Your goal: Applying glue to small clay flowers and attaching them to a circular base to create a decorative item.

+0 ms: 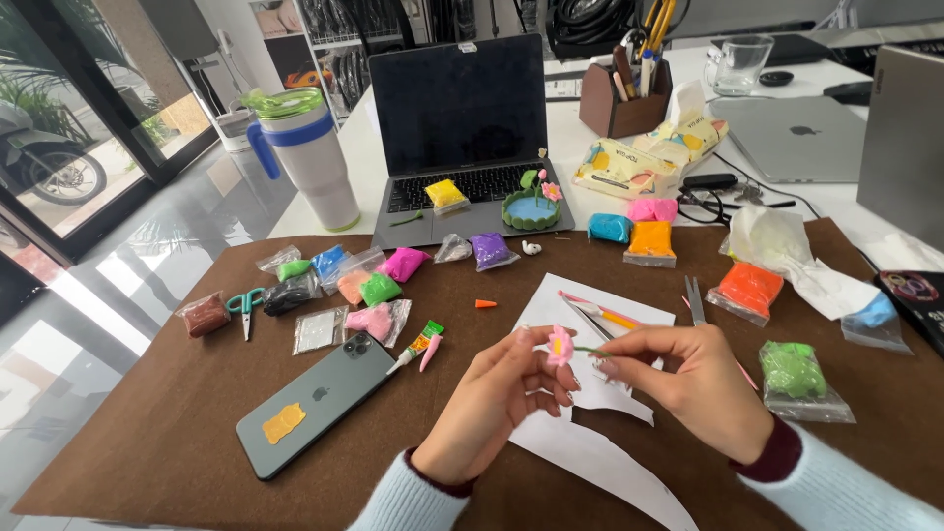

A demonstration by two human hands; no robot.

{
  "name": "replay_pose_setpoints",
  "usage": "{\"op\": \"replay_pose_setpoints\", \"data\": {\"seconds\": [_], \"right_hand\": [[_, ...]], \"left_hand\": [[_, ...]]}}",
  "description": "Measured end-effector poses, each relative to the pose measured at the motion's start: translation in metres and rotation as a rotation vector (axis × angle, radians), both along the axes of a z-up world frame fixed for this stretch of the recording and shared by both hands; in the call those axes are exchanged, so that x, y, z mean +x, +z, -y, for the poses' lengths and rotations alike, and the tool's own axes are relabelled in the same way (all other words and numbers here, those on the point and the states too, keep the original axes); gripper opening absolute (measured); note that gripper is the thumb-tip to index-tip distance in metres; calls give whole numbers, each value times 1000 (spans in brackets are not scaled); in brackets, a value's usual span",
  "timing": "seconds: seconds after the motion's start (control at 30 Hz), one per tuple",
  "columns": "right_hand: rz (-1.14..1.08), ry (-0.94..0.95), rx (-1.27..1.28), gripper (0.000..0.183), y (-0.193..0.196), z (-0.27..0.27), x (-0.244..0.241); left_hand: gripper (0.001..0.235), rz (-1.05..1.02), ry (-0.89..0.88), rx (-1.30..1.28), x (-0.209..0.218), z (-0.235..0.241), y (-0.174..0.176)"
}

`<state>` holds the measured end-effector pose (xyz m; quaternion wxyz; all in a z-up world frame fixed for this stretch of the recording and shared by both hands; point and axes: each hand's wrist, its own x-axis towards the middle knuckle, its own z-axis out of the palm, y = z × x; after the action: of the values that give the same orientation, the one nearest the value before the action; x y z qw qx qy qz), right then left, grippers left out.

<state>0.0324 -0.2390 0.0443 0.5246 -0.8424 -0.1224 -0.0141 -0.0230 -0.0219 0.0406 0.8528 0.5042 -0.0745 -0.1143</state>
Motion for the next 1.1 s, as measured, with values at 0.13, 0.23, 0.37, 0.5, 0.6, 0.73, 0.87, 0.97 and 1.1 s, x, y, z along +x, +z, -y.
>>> {"op": "replay_pose_setpoints", "data": {"seconds": [0.13,0.23,0.37,0.5,0.6,0.73,0.87,0.97,1.1], "right_hand": [[771,84,-97,12,-5,0,-6],[956,83,-164,13,-5,1,-6],[956,119,-178,10,-7,1,-9],[907,107,-153,10,-8,0,-10],[888,103,-161,13,-11,1,-10],[874,162,-134,15,-8,-1,-13],[812,192,-110,11,-7,-2,-15],[821,197,-112,10,-8,-3,-13],[828,206,-118,8,-8,-4,-13]], "left_hand": [[48,-176,46,-45,6,4,-8],[51,-246,47,47,8,7,-11],[51,-204,-34,13,9,13,-23],[57,-192,-108,-17,7,17,-23],[48,-122,-87,-57,4,19,-20],[42,-85,-54,-84,4,18,-24],[43,-67,-29,-103,4,16,-26],[44,-72,-40,-110,3,16,-24],[39,-70,-65,-117,2,15,-23]]}}
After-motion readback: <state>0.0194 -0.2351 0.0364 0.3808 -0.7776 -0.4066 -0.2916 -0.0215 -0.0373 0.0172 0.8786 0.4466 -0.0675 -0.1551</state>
